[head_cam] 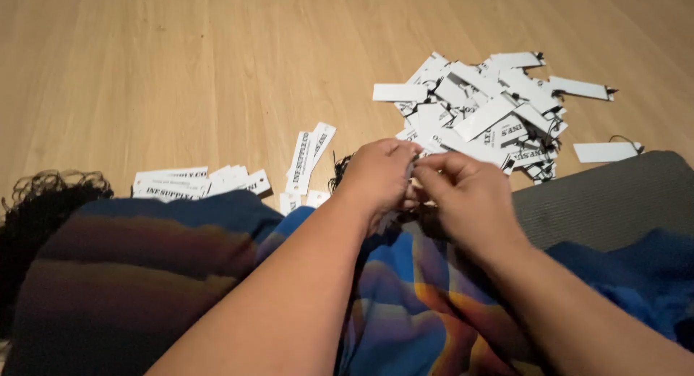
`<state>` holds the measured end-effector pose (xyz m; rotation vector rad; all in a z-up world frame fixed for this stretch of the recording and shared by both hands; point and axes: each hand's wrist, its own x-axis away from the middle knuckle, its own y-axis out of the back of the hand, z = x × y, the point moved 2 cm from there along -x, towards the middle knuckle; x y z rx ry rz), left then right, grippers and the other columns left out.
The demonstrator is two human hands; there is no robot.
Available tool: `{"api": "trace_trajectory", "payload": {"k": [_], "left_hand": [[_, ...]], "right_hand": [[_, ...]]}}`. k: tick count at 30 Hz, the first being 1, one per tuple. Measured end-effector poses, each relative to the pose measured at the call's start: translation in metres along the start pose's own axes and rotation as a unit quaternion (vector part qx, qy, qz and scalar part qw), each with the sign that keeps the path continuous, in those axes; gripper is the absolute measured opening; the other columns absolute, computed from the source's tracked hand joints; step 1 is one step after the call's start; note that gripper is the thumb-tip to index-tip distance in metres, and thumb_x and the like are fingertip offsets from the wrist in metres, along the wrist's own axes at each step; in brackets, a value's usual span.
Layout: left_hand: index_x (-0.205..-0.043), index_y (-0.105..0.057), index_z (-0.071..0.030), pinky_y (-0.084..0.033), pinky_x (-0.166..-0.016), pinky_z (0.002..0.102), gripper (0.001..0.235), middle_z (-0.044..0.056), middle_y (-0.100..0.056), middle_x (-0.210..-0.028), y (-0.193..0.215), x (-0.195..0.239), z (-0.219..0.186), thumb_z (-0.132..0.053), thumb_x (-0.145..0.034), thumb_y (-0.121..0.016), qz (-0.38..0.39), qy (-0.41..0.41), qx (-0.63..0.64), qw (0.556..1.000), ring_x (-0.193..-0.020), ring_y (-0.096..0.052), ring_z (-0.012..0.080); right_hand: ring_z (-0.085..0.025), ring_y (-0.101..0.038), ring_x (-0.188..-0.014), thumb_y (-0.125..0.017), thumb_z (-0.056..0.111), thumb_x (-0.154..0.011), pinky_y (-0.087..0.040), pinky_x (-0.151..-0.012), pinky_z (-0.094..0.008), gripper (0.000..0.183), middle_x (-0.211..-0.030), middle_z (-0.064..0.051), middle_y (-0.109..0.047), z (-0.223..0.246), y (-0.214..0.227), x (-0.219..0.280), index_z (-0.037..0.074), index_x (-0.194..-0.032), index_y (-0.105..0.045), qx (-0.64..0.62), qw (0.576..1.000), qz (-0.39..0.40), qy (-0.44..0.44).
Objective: The person sits on the floor and repeatedly picks up white rectangular tags and black strings, threading the strings through the holes in the tags and tying them. The person handles the items one at a time, placing the finished tags aside.
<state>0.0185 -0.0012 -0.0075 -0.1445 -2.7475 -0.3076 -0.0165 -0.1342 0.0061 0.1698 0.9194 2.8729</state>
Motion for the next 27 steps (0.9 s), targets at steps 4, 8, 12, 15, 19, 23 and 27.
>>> {"api": "trace_trajectory", "payload": {"k": [4, 8, 12, 15, 19, 23, 27], "left_hand": [[-0.116, -0.080, -0.013, -0.067, -0.070, 0.044, 0.034, 0.013, -0.078, -0.093, 0.000, 0.005, -0.002, -0.034, -0.094, -0.065, 0.020, 0.007, 0.060, 0.998, -0.081, -0.078, 0.0289], [-0.115, -0.078, 0.000, -0.066, -0.063, 0.041, 0.037, 0.019, -0.070, -0.082, -0.001, 0.011, 0.000, -0.027, -0.089, -0.077, 0.057, 0.025, 0.182, 0.981, -0.067, -0.073, 0.0286], [-0.112, -0.084, -0.015, -0.064, -0.072, 0.040, 0.033, 0.013, -0.078, -0.095, -0.004, 0.016, 0.006, -0.036, -0.092, -0.068, 0.018, 0.027, 0.045, 0.998, -0.090, -0.077, 0.0256], [-0.114, -0.084, -0.023, -0.063, -0.080, 0.036, 0.031, 0.007, -0.081, -0.103, -0.004, 0.026, -0.001, -0.039, -0.094, -0.067, 0.002, 0.036, 0.016, 0.999, -0.101, -0.078, 0.0256], [-0.119, -0.079, -0.002, -0.068, -0.071, 0.038, 0.033, 0.020, -0.078, -0.098, 0.009, 0.040, -0.016, -0.018, -0.100, -0.057, -0.003, 0.054, 0.132, 0.990, -0.079, -0.080, 0.0295], [-0.118, -0.078, -0.005, -0.067, -0.068, 0.034, 0.031, 0.016, -0.074, -0.100, 0.013, 0.046, -0.018, -0.021, -0.096, -0.063, -0.007, 0.072, 0.183, 0.980, -0.075, -0.079, 0.0264], [-0.109, -0.076, -0.002, -0.067, -0.063, 0.034, 0.036, 0.015, -0.071, -0.088, 0.010, 0.039, -0.010, -0.020, -0.080, -0.086, 0.007, 0.042, 0.217, 0.975, -0.066, -0.076, 0.0247]], "right_hand": [[-0.015, -0.071, -0.068, -0.074, 0.023, -0.089, -0.054, -0.069, -0.031, 0.014, -0.064, -0.002, -0.076, 0.006, -0.003, 0.004, 0.024, -0.097, -0.086, 0.000, 1.000, 0.007, 0.015], [-0.023, -0.077, -0.076, -0.071, 0.027, -0.082, -0.055, -0.072, -0.039, 0.013, -0.064, -0.005, -0.075, -0.010, 0.004, -0.008, 0.021, -0.084, -0.083, 0.053, 0.998, 0.013, -0.032], [-0.024, -0.077, -0.078, -0.074, 0.034, -0.077, -0.056, -0.074, -0.038, 0.017, -0.063, -0.005, -0.075, 0.005, 0.011, 0.004, 0.021, -0.079, -0.086, 0.057, 0.995, 0.032, -0.079], [-0.026, -0.077, -0.074, -0.076, 0.032, -0.075, -0.057, -0.073, -0.036, 0.015, -0.060, -0.006, -0.075, 0.011, 0.015, 0.006, 0.021, -0.075, -0.086, 0.037, 0.993, 0.014, -0.108], [-0.023, -0.073, -0.070, -0.076, 0.035, -0.078, -0.057, -0.073, -0.037, 0.014, -0.058, -0.002, -0.069, 0.004, 0.017, -0.004, 0.026, -0.080, -0.087, 0.064, 0.994, 0.007, -0.090], [-0.023, -0.068, -0.069, -0.076, 0.033, -0.080, -0.055, -0.074, -0.036, 0.018, -0.056, -0.006, -0.066, 0.010, 0.020, 0.000, 0.021, -0.085, -0.088, 0.024, 0.995, 0.016, -0.093], [-0.021, -0.071, -0.072, -0.077, 0.035, -0.080, -0.055, -0.075, -0.036, 0.014, -0.059, -0.003, -0.070, 0.005, 0.016, 0.004, 0.026, -0.083, -0.088, 0.005, 0.995, 0.019, -0.095]]}}
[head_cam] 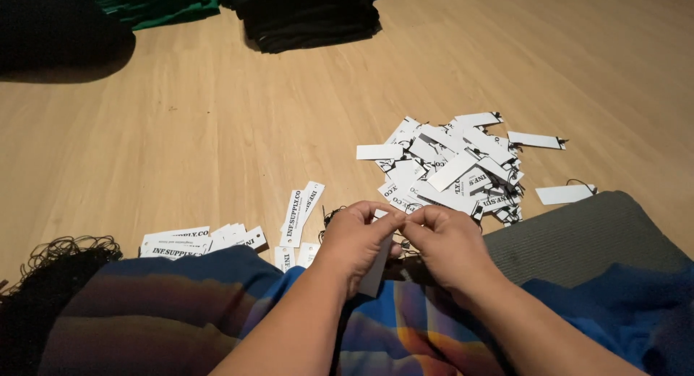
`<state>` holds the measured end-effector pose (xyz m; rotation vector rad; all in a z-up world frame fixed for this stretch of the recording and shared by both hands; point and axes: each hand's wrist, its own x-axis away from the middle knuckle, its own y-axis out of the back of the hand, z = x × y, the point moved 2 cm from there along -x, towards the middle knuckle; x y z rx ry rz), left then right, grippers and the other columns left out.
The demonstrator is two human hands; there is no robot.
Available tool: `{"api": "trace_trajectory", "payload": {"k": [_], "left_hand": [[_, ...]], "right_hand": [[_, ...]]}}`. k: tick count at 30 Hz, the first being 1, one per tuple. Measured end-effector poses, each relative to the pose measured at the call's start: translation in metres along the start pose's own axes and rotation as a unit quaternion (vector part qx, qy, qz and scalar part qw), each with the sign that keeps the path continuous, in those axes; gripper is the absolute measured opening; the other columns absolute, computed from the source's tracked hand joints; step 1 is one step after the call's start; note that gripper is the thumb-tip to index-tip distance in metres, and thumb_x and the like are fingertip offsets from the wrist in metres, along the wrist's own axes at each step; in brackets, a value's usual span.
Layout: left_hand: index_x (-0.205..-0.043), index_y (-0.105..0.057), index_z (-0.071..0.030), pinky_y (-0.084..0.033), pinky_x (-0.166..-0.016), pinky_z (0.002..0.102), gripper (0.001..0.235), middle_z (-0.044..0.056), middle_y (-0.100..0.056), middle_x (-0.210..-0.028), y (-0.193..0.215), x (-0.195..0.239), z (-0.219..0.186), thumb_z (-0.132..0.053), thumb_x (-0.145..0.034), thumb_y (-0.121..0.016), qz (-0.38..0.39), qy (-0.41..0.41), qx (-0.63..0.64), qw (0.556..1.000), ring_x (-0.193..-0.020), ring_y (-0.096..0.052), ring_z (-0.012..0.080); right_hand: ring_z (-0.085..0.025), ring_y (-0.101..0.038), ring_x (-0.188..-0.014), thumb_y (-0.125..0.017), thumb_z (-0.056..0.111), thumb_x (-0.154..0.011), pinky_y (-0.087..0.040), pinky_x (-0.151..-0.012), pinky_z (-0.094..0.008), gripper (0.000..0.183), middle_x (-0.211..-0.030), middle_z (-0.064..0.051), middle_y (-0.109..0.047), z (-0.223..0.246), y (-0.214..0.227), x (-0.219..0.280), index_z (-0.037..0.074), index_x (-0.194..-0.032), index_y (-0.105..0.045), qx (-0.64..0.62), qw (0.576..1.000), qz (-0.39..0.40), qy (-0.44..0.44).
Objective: The person sits on the floor and repeatedly picks up white rectangular tags and black strings, threading the strings through the holes in the tags and tying them. The person handles the items one at a time, placing the finished tags aside.
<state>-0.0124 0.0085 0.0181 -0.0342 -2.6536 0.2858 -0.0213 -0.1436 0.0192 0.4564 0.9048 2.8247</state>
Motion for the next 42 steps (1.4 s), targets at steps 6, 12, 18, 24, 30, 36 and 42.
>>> {"api": "trace_trajectory", "payload": {"k": [6, 12, 18, 24, 30, 36, 42], "left_hand": [[-0.113, -0.077, -0.003, -0.066, -0.059, 0.036, 0.033, 0.012, -0.068, -0.083, -0.002, 0.010, -0.010, -0.017, -0.083, -0.077, -0.050, 0.007, -0.014, 0.999, -0.064, -0.076, 0.0249], [-0.124, -0.079, -0.005, -0.063, -0.067, 0.035, 0.036, 0.017, -0.078, -0.097, -0.005, 0.002, -0.005, -0.025, -0.094, -0.071, -0.038, -0.011, -0.032, 0.999, -0.081, -0.073, 0.0237], [-0.118, -0.083, -0.023, -0.061, -0.073, 0.033, 0.028, 0.011, -0.081, -0.096, 0.005, -0.035, 0.011, -0.032, -0.094, -0.070, -0.046, -0.060, -0.106, 0.991, -0.091, -0.074, 0.0193], [-0.108, -0.085, -0.017, -0.058, -0.057, 0.027, 0.024, 0.004, -0.076, -0.071, -0.001, -0.030, 0.013, -0.028, -0.089, -0.076, -0.062, -0.108, -0.105, 0.987, -0.067, -0.069, 0.0102], [-0.109, -0.081, -0.006, -0.062, -0.058, 0.027, 0.029, 0.007, -0.073, -0.072, -0.009, -0.025, 0.016, -0.024, -0.086, -0.077, -0.024, -0.070, -0.059, 0.996, -0.069, -0.072, 0.0164], [-0.111, -0.084, -0.016, -0.060, -0.078, 0.032, 0.025, 0.010, -0.082, -0.092, 0.005, -0.029, 0.006, -0.023, -0.090, -0.073, -0.109, -0.111, -0.110, 0.982, -0.092, -0.072, 0.0171], [-0.122, -0.080, -0.015, -0.058, -0.097, 0.042, 0.034, 0.015, -0.081, -0.111, 0.002, -0.031, 0.007, -0.033, -0.097, -0.065, -0.053, -0.100, -0.159, 0.981, -0.117, -0.074, 0.0312]], "right_hand": [[-0.016, -0.051, -0.060, -0.080, 0.021, -0.084, -0.042, -0.058, -0.028, 0.014, -0.059, -0.006, -0.062, 0.002, -0.002, 0.008, 0.009, -0.089, -0.086, -0.156, 0.988, 0.004, 0.022], [-0.006, -0.044, -0.044, -0.071, 0.011, -0.092, -0.034, -0.045, -0.021, 0.014, -0.056, 0.001, -0.048, 0.000, -0.002, 0.009, 0.000, -0.098, -0.078, -0.262, 0.965, 0.004, 0.002], [-0.008, -0.038, -0.038, -0.078, 0.008, -0.088, -0.038, -0.042, -0.024, 0.010, -0.054, 0.000, -0.043, -0.003, -0.015, 0.006, 0.002, -0.094, -0.073, -0.362, 0.931, 0.032, -0.030], [-0.009, -0.040, -0.039, -0.084, 0.011, -0.086, -0.040, -0.041, -0.023, 0.014, -0.058, 0.000, -0.050, -0.002, -0.028, 0.003, 0.005, -0.091, -0.072, -0.400, 0.913, 0.077, -0.042], [-0.010, -0.044, -0.041, -0.080, 0.010, -0.085, -0.038, -0.040, -0.024, 0.011, -0.056, -0.003, -0.049, 0.006, -0.017, 0.005, 0.001, -0.087, -0.074, -0.339, 0.940, 0.027, -0.025], [-0.005, -0.043, -0.043, -0.079, 0.010, -0.086, -0.034, -0.040, -0.021, 0.012, -0.057, -0.001, -0.050, 0.000, -0.014, -0.003, 0.000, -0.092, -0.076, -0.316, 0.949, 0.013, 0.002], [-0.008, -0.045, -0.046, -0.081, 0.010, -0.084, -0.038, -0.043, -0.024, 0.011, -0.059, -0.001, -0.049, 0.007, -0.015, 0.012, 0.001, -0.089, -0.075, -0.347, 0.936, 0.046, -0.034]]}}
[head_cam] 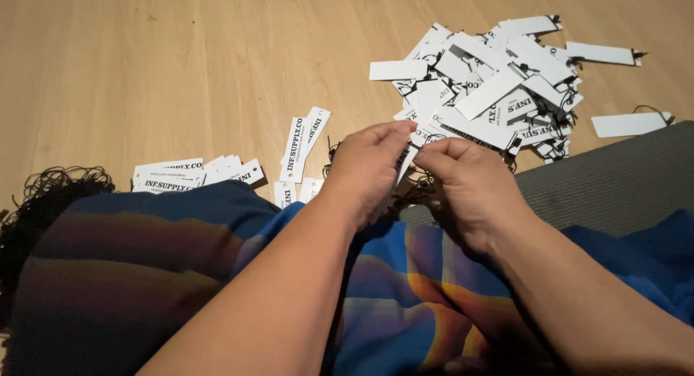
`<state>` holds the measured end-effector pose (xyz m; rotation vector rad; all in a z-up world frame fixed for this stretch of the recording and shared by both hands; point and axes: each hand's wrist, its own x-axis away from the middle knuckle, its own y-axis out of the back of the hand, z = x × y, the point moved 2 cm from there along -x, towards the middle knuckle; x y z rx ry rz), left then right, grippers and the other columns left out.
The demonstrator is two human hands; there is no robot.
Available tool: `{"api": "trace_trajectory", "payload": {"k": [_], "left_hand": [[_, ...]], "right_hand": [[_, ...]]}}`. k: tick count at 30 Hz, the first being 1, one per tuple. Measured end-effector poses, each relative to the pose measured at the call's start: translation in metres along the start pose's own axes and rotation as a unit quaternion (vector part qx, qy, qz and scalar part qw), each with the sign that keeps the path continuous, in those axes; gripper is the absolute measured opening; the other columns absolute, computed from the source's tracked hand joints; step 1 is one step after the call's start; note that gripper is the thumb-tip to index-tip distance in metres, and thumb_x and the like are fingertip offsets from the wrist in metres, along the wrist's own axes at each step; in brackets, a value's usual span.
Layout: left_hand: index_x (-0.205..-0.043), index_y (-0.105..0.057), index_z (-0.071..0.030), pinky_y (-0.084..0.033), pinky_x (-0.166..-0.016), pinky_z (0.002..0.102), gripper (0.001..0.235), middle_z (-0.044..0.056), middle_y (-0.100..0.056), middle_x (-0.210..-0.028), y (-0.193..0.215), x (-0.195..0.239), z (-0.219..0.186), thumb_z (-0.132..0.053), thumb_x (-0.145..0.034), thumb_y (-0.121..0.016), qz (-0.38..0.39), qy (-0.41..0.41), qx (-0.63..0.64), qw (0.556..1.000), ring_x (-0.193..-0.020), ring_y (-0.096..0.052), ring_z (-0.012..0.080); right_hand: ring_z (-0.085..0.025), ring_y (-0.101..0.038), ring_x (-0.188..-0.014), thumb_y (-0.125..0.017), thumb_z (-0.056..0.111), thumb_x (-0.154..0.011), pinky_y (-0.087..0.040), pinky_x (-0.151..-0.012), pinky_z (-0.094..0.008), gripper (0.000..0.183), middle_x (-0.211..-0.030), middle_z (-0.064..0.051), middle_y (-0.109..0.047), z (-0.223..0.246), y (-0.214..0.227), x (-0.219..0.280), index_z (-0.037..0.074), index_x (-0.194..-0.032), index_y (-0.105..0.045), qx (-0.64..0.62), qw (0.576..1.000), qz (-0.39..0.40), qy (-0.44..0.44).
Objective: The person sits on the floor and repeatedly picks up white rectangular tags and black strings, threading the strings through the holes in the tags and tying them. The person handles the items one at a time, placing the finished tags aside.
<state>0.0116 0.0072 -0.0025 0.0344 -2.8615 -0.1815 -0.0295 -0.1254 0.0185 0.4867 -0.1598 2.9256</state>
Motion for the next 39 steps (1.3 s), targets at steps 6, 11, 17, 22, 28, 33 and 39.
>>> {"api": "trace_trajectory", "payload": {"k": [6, 11, 17, 22, 28, 33, 39], "left_hand": [[-0.115, -0.082, -0.019, -0.062, -0.088, 0.036, 0.036, 0.001, -0.080, -0.085, -0.012, 0.000, 0.010, -0.042, -0.091, -0.068, 0.028, 0.029, -0.048, 0.998, -0.091, -0.077, 0.0182], [-0.111, -0.083, -0.014, -0.063, -0.068, 0.032, 0.032, 0.007, -0.079, -0.080, 0.000, 0.015, 0.000, -0.033, -0.087, -0.074, -0.017, 0.047, 0.002, 0.999, -0.073, -0.078, 0.0188], [-0.121, -0.078, -0.005, -0.065, -0.063, 0.034, 0.033, 0.017, -0.078, -0.096, 0.000, 0.029, -0.012, -0.024, -0.096, -0.068, -0.021, 0.092, 0.095, 0.991, -0.078, -0.078, 0.0248], [-0.131, -0.073, -0.004, -0.064, -0.074, 0.036, 0.038, 0.018, -0.073, -0.113, -0.007, 0.043, -0.026, -0.022, -0.102, -0.057, -0.022, 0.129, 0.160, 0.978, -0.088, -0.075, 0.0287], [-0.131, -0.072, 0.001, -0.059, -0.097, 0.054, 0.061, 0.026, -0.071, -0.123, -0.016, 0.047, -0.021, -0.048, -0.103, -0.049, 0.042, 0.117, 0.117, 0.985, -0.114, -0.069, 0.0404], [-0.108, -0.074, -0.001, -0.063, -0.074, 0.040, 0.027, 0.012, -0.068, -0.092, -0.015, 0.033, 0.007, -0.024, -0.103, -0.062, 0.022, 0.131, 0.198, 0.971, -0.085, -0.071, 0.0291], [-0.117, -0.077, 0.001, -0.066, -0.068, 0.043, 0.033, 0.020, -0.076, -0.094, -0.016, 0.035, 0.002, -0.024, -0.097, -0.068, -0.062, 0.119, 0.175, 0.975, -0.080, -0.076, 0.0317]], "right_hand": [[-0.009, -0.048, -0.049, -0.079, 0.008, -0.083, -0.038, -0.044, -0.023, 0.007, -0.061, -0.003, -0.057, -0.011, 0.001, -0.017, 0.003, -0.086, -0.075, 0.011, 1.000, 0.026, 0.007], [-0.005, -0.044, -0.047, -0.081, 0.012, -0.084, -0.032, -0.043, -0.021, 0.011, -0.058, 0.000, -0.054, 0.006, -0.004, -0.002, 0.002, -0.089, -0.077, 0.035, 0.999, 0.026, 0.032], [-0.004, -0.035, -0.048, -0.078, 0.011, -0.085, -0.024, -0.045, -0.021, 0.010, -0.053, 0.001, -0.048, 0.003, 0.009, -0.011, 0.002, -0.089, -0.078, 0.072, 0.994, 0.037, 0.078], [-0.002, -0.036, -0.045, -0.077, 0.008, -0.085, -0.025, -0.045, -0.017, 0.013, -0.049, 0.002, -0.046, 0.021, 0.002, 0.004, -0.002, -0.093, -0.077, 0.016, 0.995, 0.064, 0.070], [-0.006, -0.052, -0.055, -0.077, 0.007, -0.087, -0.039, -0.053, -0.020, 0.007, -0.061, -0.003, -0.064, 0.008, 0.001, -0.004, 0.001, -0.091, -0.078, 0.026, 0.994, 0.084, 0.065], [-0.013, -0.063, -0.062, -0.074, 0.009, -0.090, -0.049, -0.059, -0.026, 0.011, -0.066, -0.009, -0.069, -0.011, 0.008, -0.018, -0.001, -0.094, -0.078, 0.051, 0.994, 0.090, 0.046], [-0.010, -0.064, -0.056, -0.078, 0.015, -0.085, -0.042, -0.058, -0.022, 0.010, -0.056, -0.002, -0.063, -0.009, 0.007, -0.018, 0.006, -0.087, -0.080, 0.109, 0.991, 0.069, 0.042]]}}
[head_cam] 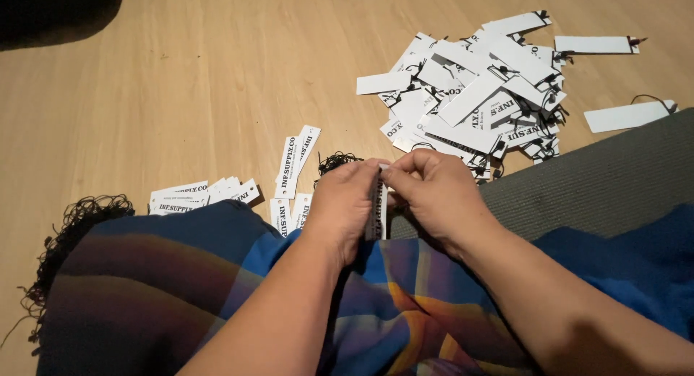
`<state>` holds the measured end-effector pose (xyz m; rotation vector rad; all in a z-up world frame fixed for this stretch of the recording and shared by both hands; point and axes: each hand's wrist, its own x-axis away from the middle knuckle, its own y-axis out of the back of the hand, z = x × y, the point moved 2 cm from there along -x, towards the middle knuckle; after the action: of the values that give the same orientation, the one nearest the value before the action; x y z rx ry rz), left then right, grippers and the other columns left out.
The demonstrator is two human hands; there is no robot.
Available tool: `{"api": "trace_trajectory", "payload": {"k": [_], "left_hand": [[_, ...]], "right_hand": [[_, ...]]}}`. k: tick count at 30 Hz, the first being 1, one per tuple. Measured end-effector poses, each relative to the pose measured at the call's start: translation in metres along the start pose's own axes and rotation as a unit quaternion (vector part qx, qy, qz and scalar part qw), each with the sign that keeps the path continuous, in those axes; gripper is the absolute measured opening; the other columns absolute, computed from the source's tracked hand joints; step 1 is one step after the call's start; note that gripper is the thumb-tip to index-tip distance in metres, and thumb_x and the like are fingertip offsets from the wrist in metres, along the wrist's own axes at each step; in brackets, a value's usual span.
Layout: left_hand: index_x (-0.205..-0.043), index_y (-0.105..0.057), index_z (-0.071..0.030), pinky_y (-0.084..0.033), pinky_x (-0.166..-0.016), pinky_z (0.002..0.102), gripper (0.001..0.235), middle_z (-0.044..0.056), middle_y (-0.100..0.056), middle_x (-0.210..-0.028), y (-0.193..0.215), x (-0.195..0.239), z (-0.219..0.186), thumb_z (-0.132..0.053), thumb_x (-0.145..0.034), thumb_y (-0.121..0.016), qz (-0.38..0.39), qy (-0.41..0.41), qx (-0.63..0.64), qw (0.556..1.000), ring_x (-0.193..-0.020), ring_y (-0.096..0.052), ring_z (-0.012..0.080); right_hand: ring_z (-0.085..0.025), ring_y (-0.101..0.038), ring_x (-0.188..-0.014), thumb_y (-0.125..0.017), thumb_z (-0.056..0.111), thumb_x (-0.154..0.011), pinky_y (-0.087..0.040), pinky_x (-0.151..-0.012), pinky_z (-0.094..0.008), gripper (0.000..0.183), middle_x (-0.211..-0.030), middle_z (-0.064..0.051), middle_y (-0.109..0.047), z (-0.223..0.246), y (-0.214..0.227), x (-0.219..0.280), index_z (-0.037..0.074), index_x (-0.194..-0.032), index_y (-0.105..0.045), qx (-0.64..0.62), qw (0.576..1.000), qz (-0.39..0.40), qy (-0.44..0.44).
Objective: The person sits on the floor and repeatedly picks up white rectangular tags and black strings, threading the strings through the holes in the tags and tying them. The person handles the items one at a time, placing the finished tags aside.
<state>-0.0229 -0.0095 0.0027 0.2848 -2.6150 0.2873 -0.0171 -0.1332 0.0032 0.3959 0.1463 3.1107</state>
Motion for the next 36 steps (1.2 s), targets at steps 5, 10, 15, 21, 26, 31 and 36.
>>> {"api": "trace_trajectory", "payload": {"k": [5, 10, 15, 21, 26, 31, 36], "left_hand": [[-0.116, -0.079, -0.003, -0.065, -0.069, 0.038, 0.029, 0.015, -0.076, -0.092, 0.015, -0.018, 0.006, -0.023, -0.099, -0.065, -0.045, -0.040, -0.052, 0.997, -0.082, -0.073, 0.0244], [-0.119, -0.076, 0.000, -0.065, -0.062, 0.036, 0.030, 0.019, -0.074, -0.088, 0.009, -0.006, -0.005, -0.019, -0.102, -0.059, -0.004, -0.026, -0.012, 1.000, -0.069, -0.071, 0.0256], [-0.126, -0.078, -0.013, -0.050, -0.114, 0.046, 0.068, 0.014, -0.078, -0.126, -0.006, 0.025, -0.027, -0.064, -0.096, -0.046, 0.059, -0.029, -0.271, 0.960, -0.130, -0.068, 0.0309], [-0.128, -0.072, -0.005, -0.063, -0.065, 0.039, 0.046, 0.020, -0.077, -0.115, 0.000, 0.004, -0.005, -0.038, -0.102, -0.057, 0.013, 0.031, -0.063, 0.997, -0.074, -0.078, 0.0328], [-0.123, -0.072, 0.000, -0.060, -0.050, 0.034, 0.043, 0.021, -0.078, -0.103, 0.005, 0.005, -0.011, -0.035, -0.100, -0.064, -0.002, 0.022, -0.057, 0.998, -0.058, -0.075, 0.0285], [-0.114, -0.071, 0.004, -0.058, -0.042, 0.034, 0.044, 0.022, -0.078, -0.092, 0.005, 0.008, -0.012, -0.037, -0.104, -0.057, -0.004, 0.010, -0.048, 0.999, -0.049, -0.071, 0.0268], [-0.101, -0.078, -0.005, -0.061, -0.045, 0.036, 0.026, 0.017, -0.077, -0.079, 0.006, -0.006, 0.004, -0.028, -0.089, -0.075, 0.016, -0.015, -0.164, 0.986, -0.050, -0.074, 0.0276]], "right_hand": [[-0.009, -0.051, -0.053, -0.081, 0.015, -0.081, -0.036, -0.054, -0.023, 0.007, -0.051, 0.000, -0.053, 0.001, 0.007, -0.001, 0.009, -0.083, -0.081, 0.026, 0.999, -0.023, -0.004], [-0.010, -0.051, -0.061, -0.080, 0.016, -0.082, -0.036, -0.059, -0.023, 0.011, -0.057, -0.001, -0.055, 0.002, -0.002, -0.003, 0.007, -0.088, -0.083, -0.013, 0.999, -0.003, -0.033], [-0.012, -0.058, -0.063, -0.079, 0.013, -0.082, -0.042, -0.060, -0.025, 0.010, -0.059, -0.004, -0.062, -0.011, -0.003, -0.009, 0.008, -0.090, -0.083, 0.009, 1.000, -0.003, -0.017], [-0.013, -0.060, -0.058, -0.074, 0.012, -0.087, -0.047, -0.055, -0.025, 0.014, -0.062, -0.007, -0.065, 0.000, -0.001, -0.004, 0.004, -0.095, -0.083, -0.003, 0.999, 0.008, -0.035], [-0.013, -0.060, -0.059, -0.073, 0.008, -0.088, -0.051, -0.053, -0.026, 0.015, -0.067, -0.009, -0.063, 0.010, 0.008, -0.001, -0.003, -0.096, -0.078, -0.037, 0.998, 0.004, -0.045], [-0.009, -0.051, -0.059, -0.079, 0.007, -0.084, -0.037, -0.053, -0.020, 0.012, -0.061, -0.004, -0.057, 0.024, 0.012, 0.006, -0.003, -0.090, -0.080, -0.014, 1.000, 0.000, -0.016], [-0.013, -0.049, -0.059, -0.075, 0.019, -0.090, -0.038, -0.057, -0.027, 0.013, -0.058, -0.001, -0.056, -0.004, 0.024, -0.016, 0.008, -0.093, -0.082, 0.064, 0.998, -0.006, 0.016]]}}
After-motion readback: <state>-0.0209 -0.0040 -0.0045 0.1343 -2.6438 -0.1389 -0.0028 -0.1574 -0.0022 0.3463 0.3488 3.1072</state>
